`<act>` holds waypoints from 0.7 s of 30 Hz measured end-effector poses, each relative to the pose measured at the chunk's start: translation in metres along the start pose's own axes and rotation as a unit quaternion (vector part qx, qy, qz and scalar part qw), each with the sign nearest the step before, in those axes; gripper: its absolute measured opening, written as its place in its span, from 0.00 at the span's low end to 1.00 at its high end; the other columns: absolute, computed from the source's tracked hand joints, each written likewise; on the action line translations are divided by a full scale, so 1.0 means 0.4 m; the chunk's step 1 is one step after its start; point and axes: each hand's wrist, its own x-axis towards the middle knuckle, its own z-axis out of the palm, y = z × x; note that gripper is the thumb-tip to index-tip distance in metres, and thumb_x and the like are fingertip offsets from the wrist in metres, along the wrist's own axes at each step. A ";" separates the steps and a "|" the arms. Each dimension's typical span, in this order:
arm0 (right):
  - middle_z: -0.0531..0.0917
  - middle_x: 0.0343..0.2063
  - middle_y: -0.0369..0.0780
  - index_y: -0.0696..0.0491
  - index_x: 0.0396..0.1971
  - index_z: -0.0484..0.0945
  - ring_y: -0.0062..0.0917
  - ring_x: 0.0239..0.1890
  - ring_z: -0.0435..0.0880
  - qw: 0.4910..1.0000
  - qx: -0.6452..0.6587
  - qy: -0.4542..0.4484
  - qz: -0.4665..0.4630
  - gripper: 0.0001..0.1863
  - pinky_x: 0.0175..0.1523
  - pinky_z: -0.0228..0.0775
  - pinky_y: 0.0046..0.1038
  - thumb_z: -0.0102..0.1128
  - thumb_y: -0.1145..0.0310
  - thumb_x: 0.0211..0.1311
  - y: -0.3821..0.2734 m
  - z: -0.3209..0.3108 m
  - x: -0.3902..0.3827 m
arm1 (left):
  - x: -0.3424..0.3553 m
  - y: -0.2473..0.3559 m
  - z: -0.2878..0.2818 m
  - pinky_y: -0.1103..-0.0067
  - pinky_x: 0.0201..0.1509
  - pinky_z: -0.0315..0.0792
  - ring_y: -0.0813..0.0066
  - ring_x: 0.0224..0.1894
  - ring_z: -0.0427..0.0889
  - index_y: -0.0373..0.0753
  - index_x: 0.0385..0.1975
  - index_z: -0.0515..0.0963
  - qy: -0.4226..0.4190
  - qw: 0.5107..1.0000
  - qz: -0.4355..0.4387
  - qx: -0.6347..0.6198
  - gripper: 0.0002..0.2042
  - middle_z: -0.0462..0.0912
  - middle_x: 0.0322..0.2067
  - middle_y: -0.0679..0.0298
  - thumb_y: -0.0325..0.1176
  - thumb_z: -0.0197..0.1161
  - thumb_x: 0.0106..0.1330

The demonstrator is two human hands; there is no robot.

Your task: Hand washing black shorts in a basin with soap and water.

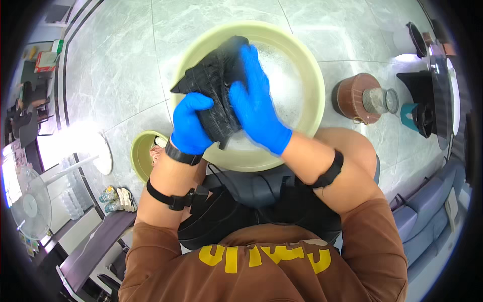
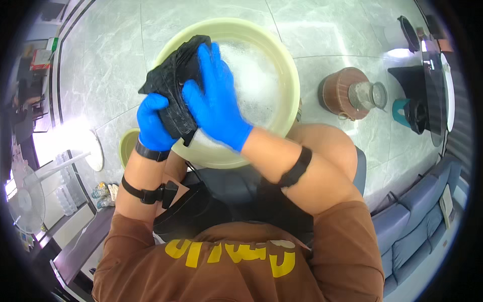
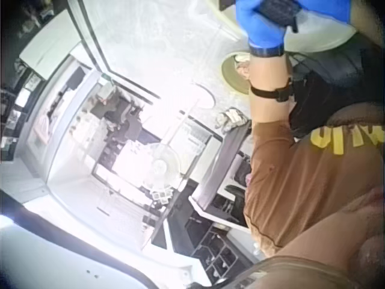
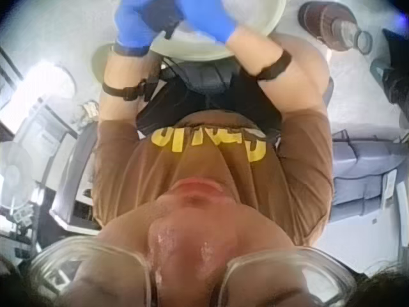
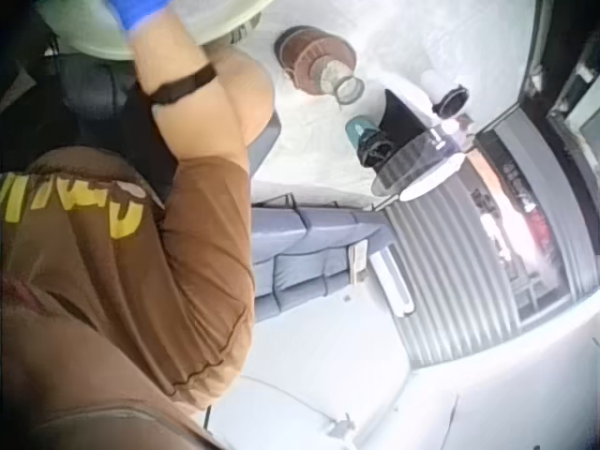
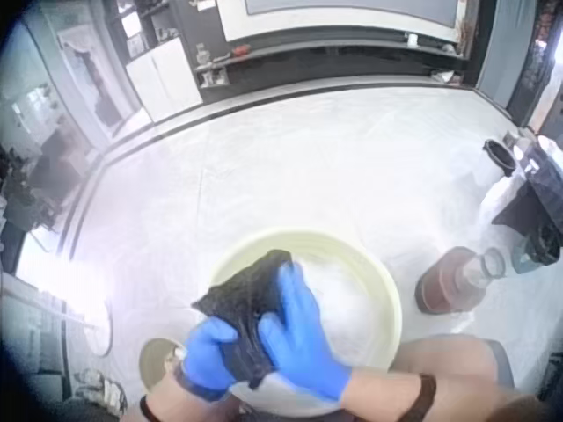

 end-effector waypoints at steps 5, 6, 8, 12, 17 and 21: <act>0.79 0.57 0.44 0.53 0.63 0.72 0.34 0.58 0.79 0.714 0.541 -0.060 0.439 0.33 0.64 0.72 0.38 0.43 0.40 0.75 -0.024 -0.093 0.153 | -0.053 -0.008 0.038 0.53 0.71 0.65 0.45 0.66 0.70 0.34 0.72 0.59 0.011 1.000 0.008 0.018 0.41 0.68 0.67 0.47 0.31 0.57 0.51; 0.79 0.57 0.44 0.54 0.63 0.73 0.34 0.58 0.79 0.716 0.538 -0.068 0.440 0.34 0.64 0.73 0.38 0.43 0.39 0.75 -0.022 -0.098 0.157 | -0.053 0.017 0.017 0.49 0.73 0.61 0.43 0.69 0.67 0.34 0.71 0.60 -0.006 1.000 0.009 -0.009 0.39 0.65 0.69 0.46 0.33 0.56 0.53; 0.79 0.58 0.44 0.54 0.62 0.74 0.34 0.59 0.79 0.708 0.579 -0.068 0.398 0.34 0.64 0.72 0.38 0.43 0.39 0.75 -0.027 -0.121 0.171 | -0.044 0.071 -0.021 0.48 0.72 0.62 0.41 0.68 0.68 0.36 0.72 0.61 -0.079 0.991 0.047 -0.101 0.36 0.66 0.69 0.44 0.36 0.54 0.59; 0.85 0.49 0.47 0.60 0.57 0.76 0.36 0.49 0.85 0.712 0.569 -0.068 0.405 0.24 0.57 0.79 0.37 0.52 0.56 0.74 -0.038 -0.192 0.195 | -0.066 0.166 -0.065 0.51 0.69 0.68 0.43 0.64 0.73 0.31 0.70 0.62 -0.030 0.991 0.108 -0.068 0.35 0.71 0.65 0.44 0.32 0.54 0.57; 0.84 0.49 0.49 0.60 0.56 0.76 0.37 0.48 0.86 0.692 0.579 -0.066 0.426 0.21 0.55 0.81 0.39 0.51 0.61 0.73 -0.072 -0.201 0.192 | -0.084 0.201 -0.039 0.54 0.65 0.74 0.47 0.60 0.78 0.30 0.67 0.65 0.000 0.996 0.084 0.001 0.32 0.76 0.60 0.45 0.30 0.54 0.58; 0.80 0.57 0.46 0.58 0.64 0.71 0.36 0.56 0.81 0.662 0.616 -0.065 0.422 0.24 0.63 0.74 0.39 0.47 0.57 0.77 -0.116 -0.157 0.137 | -0.071 0.167 -0.017 0.61 0.60 0.78 0.54 0.55 0.82 0.30 0.62 0.71 0.104 0.985 0.065 0.122 0.26 0.81 0.55 0.49 0.28 0.54 0.60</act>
